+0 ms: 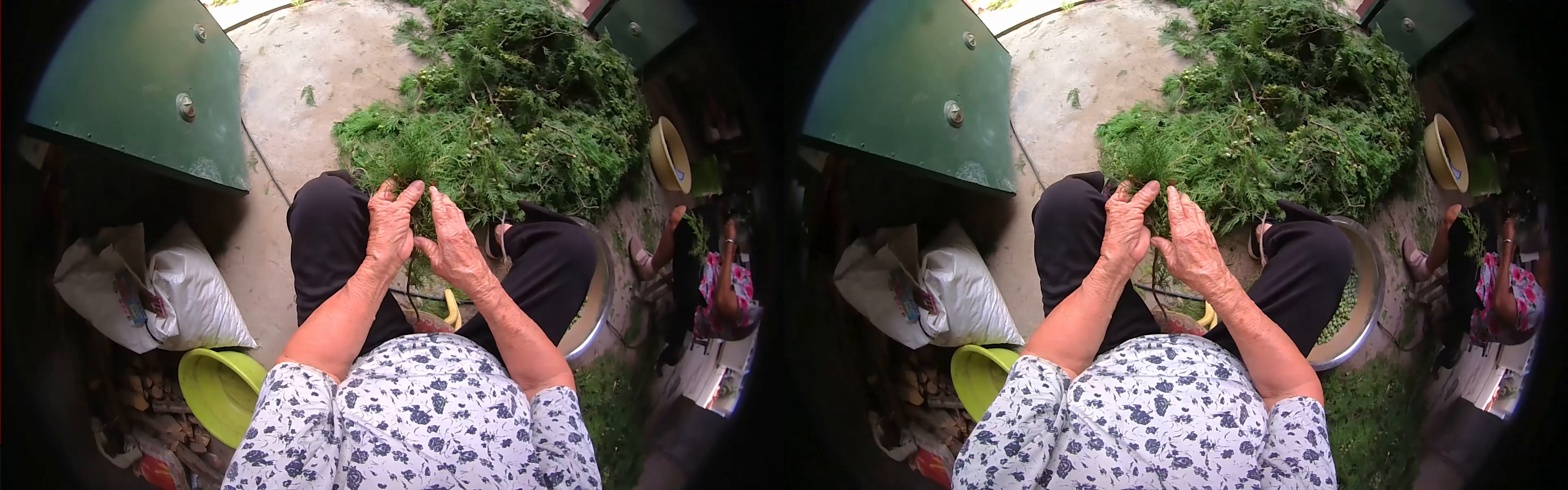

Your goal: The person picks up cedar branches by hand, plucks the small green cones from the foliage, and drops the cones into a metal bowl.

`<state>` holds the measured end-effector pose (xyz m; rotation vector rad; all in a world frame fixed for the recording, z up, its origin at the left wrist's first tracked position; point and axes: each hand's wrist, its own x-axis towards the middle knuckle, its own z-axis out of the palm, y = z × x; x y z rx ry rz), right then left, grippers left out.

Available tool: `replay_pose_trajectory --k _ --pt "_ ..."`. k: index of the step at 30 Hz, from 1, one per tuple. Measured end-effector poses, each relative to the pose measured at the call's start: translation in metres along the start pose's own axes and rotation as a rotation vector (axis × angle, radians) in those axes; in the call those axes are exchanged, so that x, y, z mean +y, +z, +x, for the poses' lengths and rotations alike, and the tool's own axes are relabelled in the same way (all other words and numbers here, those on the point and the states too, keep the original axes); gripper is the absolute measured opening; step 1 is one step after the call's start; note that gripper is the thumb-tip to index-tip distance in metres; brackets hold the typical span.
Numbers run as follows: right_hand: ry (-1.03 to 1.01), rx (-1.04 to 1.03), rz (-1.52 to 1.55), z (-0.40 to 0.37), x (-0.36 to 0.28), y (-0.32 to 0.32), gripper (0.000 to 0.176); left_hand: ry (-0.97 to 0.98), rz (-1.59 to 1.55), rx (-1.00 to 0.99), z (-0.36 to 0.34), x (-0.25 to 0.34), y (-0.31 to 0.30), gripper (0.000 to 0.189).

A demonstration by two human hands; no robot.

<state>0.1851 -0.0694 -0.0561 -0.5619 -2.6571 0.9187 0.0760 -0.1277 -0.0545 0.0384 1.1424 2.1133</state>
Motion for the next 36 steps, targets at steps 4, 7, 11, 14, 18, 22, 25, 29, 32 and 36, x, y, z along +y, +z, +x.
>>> replay_pose_trajectory --k 4,7,11,14,18,22,25,29,32,36 --pt "0.123 -0.005 0.324 0.003 0.001 0.009 0.067 -0.092 -0.069 -0.117 0.000 0.001 0.001 0.029" --pt "0.211 0.008 0.509 0.011 0.004 0.009 0.063 -0.107 0.048 -0.122 0.008 -0.004 0.000 0.046" --pt "0.420 0.097 1.143 0.024 0.028 0.015 0.045 -0.074 -0.019 -0.226 0.014 0.013 0.006 0.045" --pt "0.592 0.029 1.493 0.036 0.020 -0.017 0.038 -0.090 -0.120 -0.162 0.015 0.033 0.009 0.038" --pt "0.652 0.071 1.575 0.049 0.028 -0.026 0.028 -0.074 -0.104 -0.070 0.033 0.059 0.009 0.029" --pt "0.669 0.105 1.575 0.059 0.041 -0.023 0.026 -0.044 -0.087 -0.052 0.061 0.083 0.018 0.020" --pt "0.739 -0.019 1.353 0.067 0.042 -0.028 0.022 -0.044 -0.066 -0.042 0.095 0.097 0.027 0.016" --pt "0.919 -0.406 0.956 0.057 0.062 -0.005 0.047 -0.028 -0.049 -0.005 0.128 0.109 0.027 0.014" --pt "1.106 -0.485 0.889 0.035 0.048 0.017 0.020 -0.017 -0.042 0.011 0.143 0.110 0.012 0.013" --pt "1.317 -0.556 0.853 0.021 0.059 0.059 0.025 -0.098 -0.058 0.106 0.149 0.120 0.010 0.014"
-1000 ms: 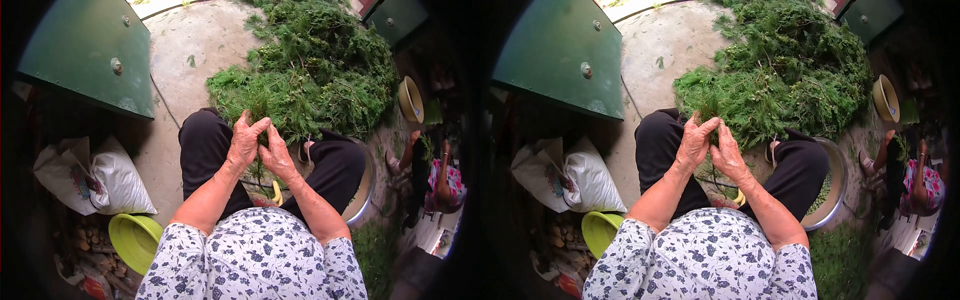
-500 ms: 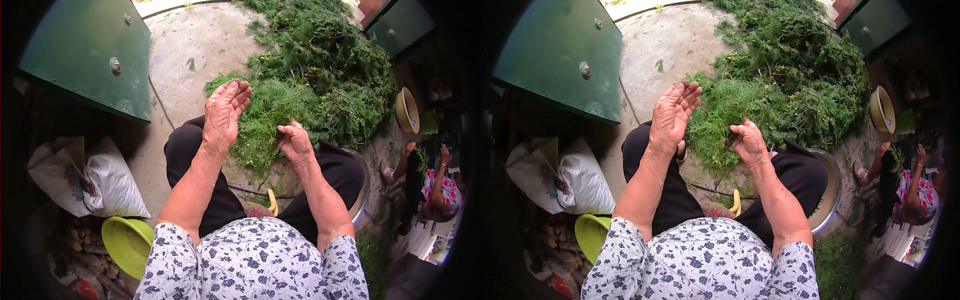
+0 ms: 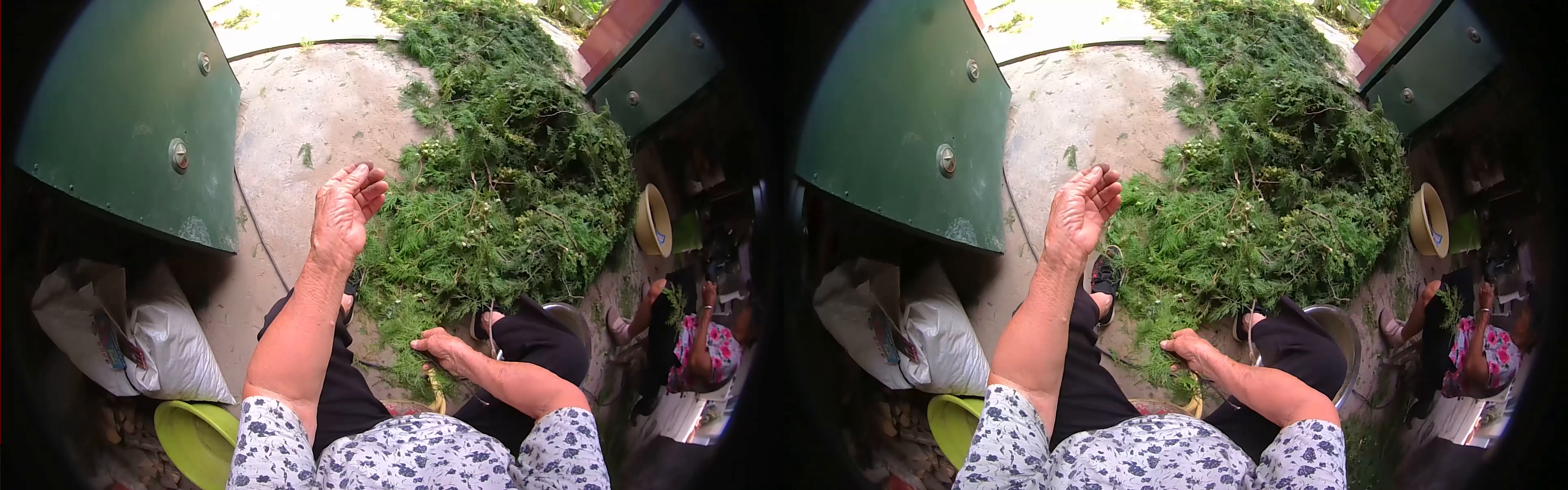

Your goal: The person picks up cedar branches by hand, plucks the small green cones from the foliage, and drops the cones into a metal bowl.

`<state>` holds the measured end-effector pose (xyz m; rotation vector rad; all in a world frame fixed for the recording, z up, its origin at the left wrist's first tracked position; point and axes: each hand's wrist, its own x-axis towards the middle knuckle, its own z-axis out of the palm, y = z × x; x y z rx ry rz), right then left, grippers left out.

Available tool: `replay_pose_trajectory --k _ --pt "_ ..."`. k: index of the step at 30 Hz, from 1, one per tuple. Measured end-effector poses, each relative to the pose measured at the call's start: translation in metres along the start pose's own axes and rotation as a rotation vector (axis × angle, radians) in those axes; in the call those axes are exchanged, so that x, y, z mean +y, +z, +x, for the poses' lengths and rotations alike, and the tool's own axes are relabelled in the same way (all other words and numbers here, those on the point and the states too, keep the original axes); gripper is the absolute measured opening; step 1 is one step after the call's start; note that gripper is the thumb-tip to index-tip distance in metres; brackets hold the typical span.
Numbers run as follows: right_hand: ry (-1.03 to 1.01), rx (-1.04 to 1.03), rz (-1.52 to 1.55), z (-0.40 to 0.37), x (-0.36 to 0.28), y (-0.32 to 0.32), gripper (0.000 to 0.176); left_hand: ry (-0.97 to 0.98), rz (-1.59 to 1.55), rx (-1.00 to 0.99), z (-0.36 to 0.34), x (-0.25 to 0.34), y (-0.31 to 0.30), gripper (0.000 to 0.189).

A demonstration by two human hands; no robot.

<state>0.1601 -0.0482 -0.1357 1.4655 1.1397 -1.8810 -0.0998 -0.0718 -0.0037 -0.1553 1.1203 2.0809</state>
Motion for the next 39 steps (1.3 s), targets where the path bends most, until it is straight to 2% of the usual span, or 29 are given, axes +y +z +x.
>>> replay_pose_trajectory --k 1,2,3,4,5,6,7,8,10,12,13,15,17,18,20,22,24,25,28,32,34,36,38,39 --pt "-0.028 0.148 -0.006 -0.002 -0.018 0.007 0.025 0.027 0.018 -0.030 0.001 0.004 0.001 0.015" --pt "-0.053 0.123 0.007 0.011 -0.049 -0.003 0.030 0.055 0.038 -0.058 0.002 0.008 0.003 0.015" --pt "-0.095 -0.083 0.062 0.019 -0.108 -0.031 0.043 0.049 0.045 -0.037 0.001 0.012 0.003 0.017" --pt "-0.442 -0.022 0.197 -0.025 -0.185 -0.041 0.041 0.034 0.057 -0.026 0.002 0.013 0.002 0.017" --pt "-0.830 -0.013 0.332 -0.041 -0.258 -0.067 0.056 0.041 0.031 -0.013 0.004 0.014 0.001 0.017" --pt "-1.110 -0.084 0.535 -0.082 -0.317 -0.088 0.072 0.059 -0.001 -0.003 0.007 0.016 0.002 0.017" --pt "-1.276 -0.149 0.583 -0.121 -0.351 -0.103 0.086 0.078 -0.028 0.017 0.009 0.016 0.002 0.015" --pt "-1.434 -0.089 0.578 -0.127 -0.380 -0.134 0.069 0.052 -0.021 0.033 0.010 0.017 0.002 0.015" --pt "-1.639 -0.127 0.560 -0.137 -0.382 -0.145 0.021 0.083 -0.054 0.033 0.017 0.020 0.001 0.015" --pt "-1.599 -0.068 0.270 -0.104 -0.349 -0.145 0.046 0.094 -0.093 0.022 0.019 0.024 0.003 0.016" --pt "-1.438 -0.023 0.366 -0.085 -0.321 -0.136 0.027 0.106 -0.101 0.027 0.019 0.025 0.004 0.018" --pt "-1.130 0.193 0.540 -0.023 -0.265 -0.140 0.027 0.108 -0.132 0.020 0.020 0.026 0.000 0.018" --pt "-0.853 0.253 0.705 0.029 -0.207 -0.150 0.033 0.104 -0.177 -0.090 0.029 0.025 -0.018 0.017" --pt "-0.795 0.254 0.724 0.054 -0.177 -0.159 0.035 0.098 -0.173 -0.067 0.028 0.022 -0.017 0.017" --pt "-0.616 0.348 0.734 0.090 -0.126 -0.156 0.030 0.241 -0.065 0.133 0.021 0.022 0.001 0.017" --pt "-0.503 0.325 0.615 0.115 -0.088 -0.136 0.022 0.211 -0.063 0.147 0.023 0.024 0.001 0.015" --pt "-0.398 0.247 0.413 0.137 -0.060 -0.117 0.027 0.139 -0.065 0.052 0.026 0.025 -0.003 0.016" --pt "-0.358 0.226 0.342 0.143 -0.052 -0.105 0.027 0.137 -0.048 0.148 0.024 0.021 0.000 0.015" --pt "-0.301 0.161 0.200 0.163 -0.035 -0.083 0.026 0.112 -0.016 0.226 0.018 0.025 0.008 0.012" --pt "-0.351 0.058 0.132 0.182 -0.055 -0.052 0.027 0.156 0.000 0.261 0.010 0.024 0.013 0.012" --pt "-0.458 0.105 0.121 0.190 -0.072 -0.037 0.028 0.135 0.009 0.226 0.008 0.024 0.011 0.013" --pt "-0.489 0.035 0.107 0.199 -0.082 -0.025 0.032 0.139 0.023 0.268 0.009 0.026 0.006 0.015" --pt "-0.435 -0.036 -0.125 0.207 -0.088 -0.013 0.035 0.087 -0.004 -0.069 0.015 0.030 -0.015 0.019" --pt "-0.416 0.049 -0.264 0.216 -0.087 -0.008 0.032 0.099 0.029 -0.072 0.013 0.030 -0.014 0.021"
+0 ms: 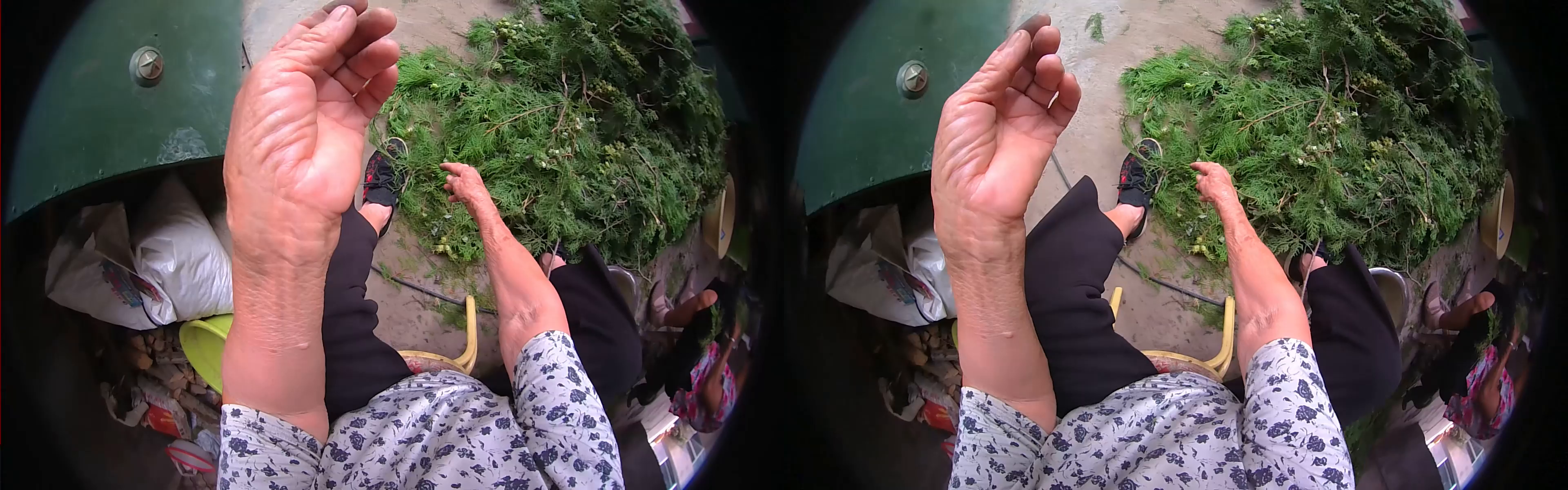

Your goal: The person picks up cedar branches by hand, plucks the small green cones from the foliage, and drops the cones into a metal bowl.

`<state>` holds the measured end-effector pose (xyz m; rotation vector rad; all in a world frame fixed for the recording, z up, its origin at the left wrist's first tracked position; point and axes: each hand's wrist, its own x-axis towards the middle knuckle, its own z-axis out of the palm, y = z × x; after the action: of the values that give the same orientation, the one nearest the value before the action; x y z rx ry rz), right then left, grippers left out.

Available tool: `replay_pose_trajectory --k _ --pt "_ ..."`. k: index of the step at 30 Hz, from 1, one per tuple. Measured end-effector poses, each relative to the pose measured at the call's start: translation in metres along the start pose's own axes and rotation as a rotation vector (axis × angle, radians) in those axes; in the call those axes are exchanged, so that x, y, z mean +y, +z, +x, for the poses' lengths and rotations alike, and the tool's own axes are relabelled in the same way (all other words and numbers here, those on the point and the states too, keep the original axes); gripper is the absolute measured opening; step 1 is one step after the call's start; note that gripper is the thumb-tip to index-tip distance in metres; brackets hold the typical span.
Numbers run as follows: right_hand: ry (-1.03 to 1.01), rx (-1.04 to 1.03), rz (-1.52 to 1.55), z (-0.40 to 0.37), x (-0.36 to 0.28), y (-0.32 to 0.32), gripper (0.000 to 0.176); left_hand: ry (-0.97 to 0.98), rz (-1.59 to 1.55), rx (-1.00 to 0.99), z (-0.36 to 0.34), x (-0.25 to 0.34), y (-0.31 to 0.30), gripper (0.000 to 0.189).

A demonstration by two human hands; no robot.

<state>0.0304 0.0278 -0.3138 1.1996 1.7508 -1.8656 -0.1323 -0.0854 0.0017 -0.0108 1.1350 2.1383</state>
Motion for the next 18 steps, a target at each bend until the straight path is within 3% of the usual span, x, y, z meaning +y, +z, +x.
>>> replay_pose_trajectory --k 1,3,7,10,13,16,18 --pt "-0.215 0.061 -0.425 0.042 0.040 0.004 0.037 0.002 0.006 0.005 -0.005 0.000 0.004 0.021" --pt "-0.174 0.139 -0.625 0.034 0.025 0.013 0.044 0.024 -0.056 -0.023 -0.015 -0.002 0.014 0.022" --pt "-0.179 0.193 -0.660 0.047 0.026 0.018 0.050 0.031 -0.010 0.023 -0.015 -0.004 0.016 0.023" --pt "-0.159 0.138 -0.456 0.049 0.028 0.008 0.050 0.044 0.010 0.027 -0.016 -0.006 0.019 0.024" --pt "-0.024 0.119 0.210 0.030 0.036 0.001 0.029 0.109 0.029 0.043 -0.017 -0.008 0.021 0.024" --pt "0.003 0.130 0.227 0.009 0.039 -0.009 0.020 0.050 0.063 -0.054 -0.016 -0.005 0.020 0.024" --pt "0.033 0.046 0.082 -0.001 0.043 -0.017 0.018 0.114 0.092 -0.119 -0.016 -0.009 0.012 0.023"
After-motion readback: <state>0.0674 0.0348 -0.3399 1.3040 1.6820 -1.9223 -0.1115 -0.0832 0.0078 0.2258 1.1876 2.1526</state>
